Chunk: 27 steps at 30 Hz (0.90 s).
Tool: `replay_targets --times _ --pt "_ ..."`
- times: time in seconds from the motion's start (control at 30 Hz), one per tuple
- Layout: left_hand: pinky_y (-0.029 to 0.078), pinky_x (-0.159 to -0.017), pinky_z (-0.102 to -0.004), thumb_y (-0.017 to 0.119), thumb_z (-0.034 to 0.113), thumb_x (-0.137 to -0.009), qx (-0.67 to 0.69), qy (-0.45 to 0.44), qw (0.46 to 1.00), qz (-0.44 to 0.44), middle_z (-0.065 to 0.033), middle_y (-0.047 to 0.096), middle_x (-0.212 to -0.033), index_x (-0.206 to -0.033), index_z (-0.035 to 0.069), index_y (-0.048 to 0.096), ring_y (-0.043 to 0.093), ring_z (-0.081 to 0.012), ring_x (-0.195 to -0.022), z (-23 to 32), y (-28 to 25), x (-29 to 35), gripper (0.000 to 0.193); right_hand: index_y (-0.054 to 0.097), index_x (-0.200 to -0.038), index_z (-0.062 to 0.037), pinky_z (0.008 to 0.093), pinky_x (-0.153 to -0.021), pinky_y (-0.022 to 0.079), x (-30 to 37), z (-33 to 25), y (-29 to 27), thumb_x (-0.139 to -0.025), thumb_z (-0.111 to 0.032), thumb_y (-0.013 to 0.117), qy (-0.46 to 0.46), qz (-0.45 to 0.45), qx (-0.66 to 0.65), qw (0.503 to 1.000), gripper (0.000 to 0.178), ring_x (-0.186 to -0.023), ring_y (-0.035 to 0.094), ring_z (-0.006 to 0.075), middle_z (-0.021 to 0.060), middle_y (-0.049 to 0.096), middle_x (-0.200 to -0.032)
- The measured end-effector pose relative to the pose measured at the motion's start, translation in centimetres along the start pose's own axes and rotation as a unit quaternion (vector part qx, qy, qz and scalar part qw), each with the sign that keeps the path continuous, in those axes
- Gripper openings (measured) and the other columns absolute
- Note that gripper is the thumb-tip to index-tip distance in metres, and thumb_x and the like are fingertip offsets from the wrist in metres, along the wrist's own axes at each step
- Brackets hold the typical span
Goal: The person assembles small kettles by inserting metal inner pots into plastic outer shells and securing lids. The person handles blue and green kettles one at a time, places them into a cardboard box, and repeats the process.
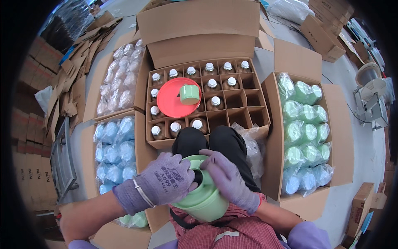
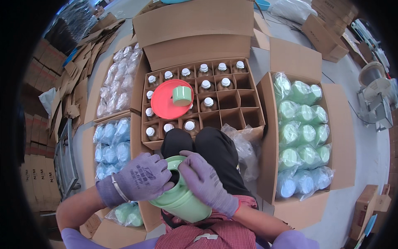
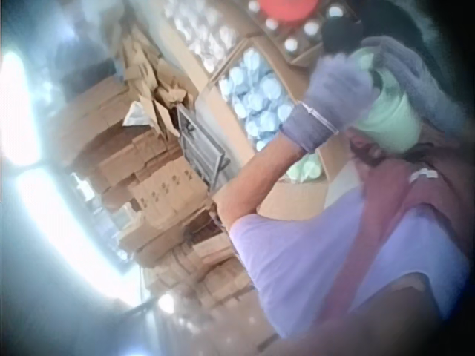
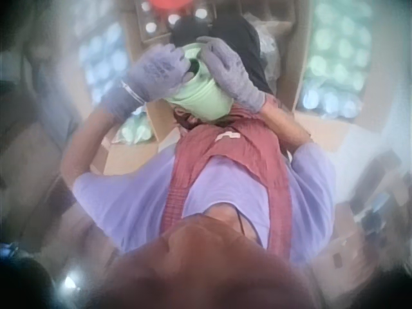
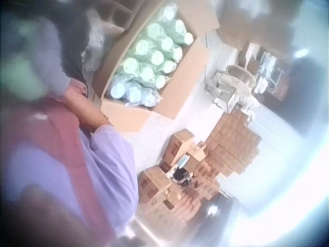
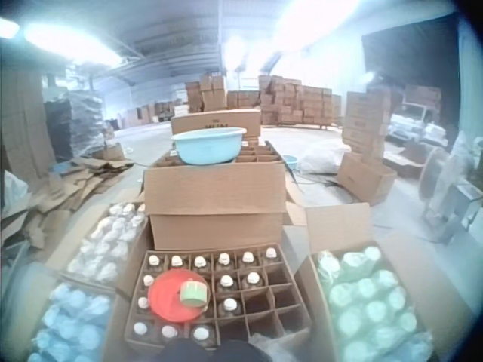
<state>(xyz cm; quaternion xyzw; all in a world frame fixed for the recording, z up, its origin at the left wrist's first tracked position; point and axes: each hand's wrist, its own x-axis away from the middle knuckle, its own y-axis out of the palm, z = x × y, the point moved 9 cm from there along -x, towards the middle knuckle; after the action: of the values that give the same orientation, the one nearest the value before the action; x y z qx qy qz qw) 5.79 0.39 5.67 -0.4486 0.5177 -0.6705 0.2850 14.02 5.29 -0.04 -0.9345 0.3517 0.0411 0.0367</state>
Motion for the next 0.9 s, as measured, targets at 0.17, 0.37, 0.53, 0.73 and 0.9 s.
replay_targets --times 0.17,0.37,0.53,0.73,0.9 --pt "0.050 -0.058 -0.0414 0.058 0.034 -0.093 0.063 0.021 0.996 -0.056 -0.0087 0.063 -0.074 -0.076 0.010 0.063 0.065 -0.0269 -0.066 -0.1 3.9 0.9 0.030 0.052 -0.089 0.0005 0.0452 -0.092 0.045 0.9 -1.2 1.9 -0.085 -0.003 0.060 -0.090 0.024 0.008 0.996 0.010 -0.103 0.057 0.0404 0.0216 0.061 -0.107" --pt "0.052 -0.057 -0.0452 0.052 0.033 -0.097 0.153 -0.102 0.973 -0.138 -0.0124 0.064 -0.068 -0.076 0.008 0.063 0.067 -0.0309 -0.063 -1.0 6.9 2.5 0.035 0.053 -0.090 0.0003 0.0460 -0.088 0.045 0.8 -0.7 3.6 -0.086 -0.004 0.057 -0.076 0.026 0.028 0.996 0.008 -0.093 0.056 0.0371 0.0201 0.059 -0.102" --pt "0.055 -0.072 -0.0492 0.042 0.034 -0.101 0.230 -0.210 0.934 -0.176 -0.0181 0.070 -0.075 -0.086 0.005 0.071 0.069 -0.0399 -0.072 -2.6 8.7 3.0 0.044 0.057 -0.094 -0.0018 0.0506 -0.093 0.041 0.3 -1.5 4.8 -0.089 -0.013 0.059 -0.103 0.042 0.156 0.981 0.013 -0.096 0.055 0.0367 0.0180 0.058 -0.102" --pt "0.054 -0.084 -0.0436 0.046 0.030 -0.099 0.248 -0.261 0.899 -0.249 -0.0197 0.071 -0.081 -0.086 0.002 0.072 0.070 -0.0371 -0.084 -3.8 6.5 1.6 0.041 0.055 -0.093 0.0005 0.0431 -0.098 0.045 -0.3 -0.4 3.9 -0.089 -0.006 0.052 -0.032 0.010 0.070 0.997 0.008 -0.104 0.058 0.0346 0.0195 0.061 -0.112" --pt "0.051 -0.092 -0.0401 0.053 0.027 -0.100 0.373 -0.148 0.916 -0.002 -0.0178 0.067 -0.101 -0.106 0.003 0.068 0.065 -0.0347 -0.098 -3.6 0.4 -0.4 0.029 0.056 -0.092 0.0001 0.0355 -0.111 0.037 0.9 4.0 -3.9 -0.088 -0.007 0.041 0.068 -0.012 -0.250 0.966 0.017 -0.127 0.052 0.0257 0.0208 0.055 -0.140"
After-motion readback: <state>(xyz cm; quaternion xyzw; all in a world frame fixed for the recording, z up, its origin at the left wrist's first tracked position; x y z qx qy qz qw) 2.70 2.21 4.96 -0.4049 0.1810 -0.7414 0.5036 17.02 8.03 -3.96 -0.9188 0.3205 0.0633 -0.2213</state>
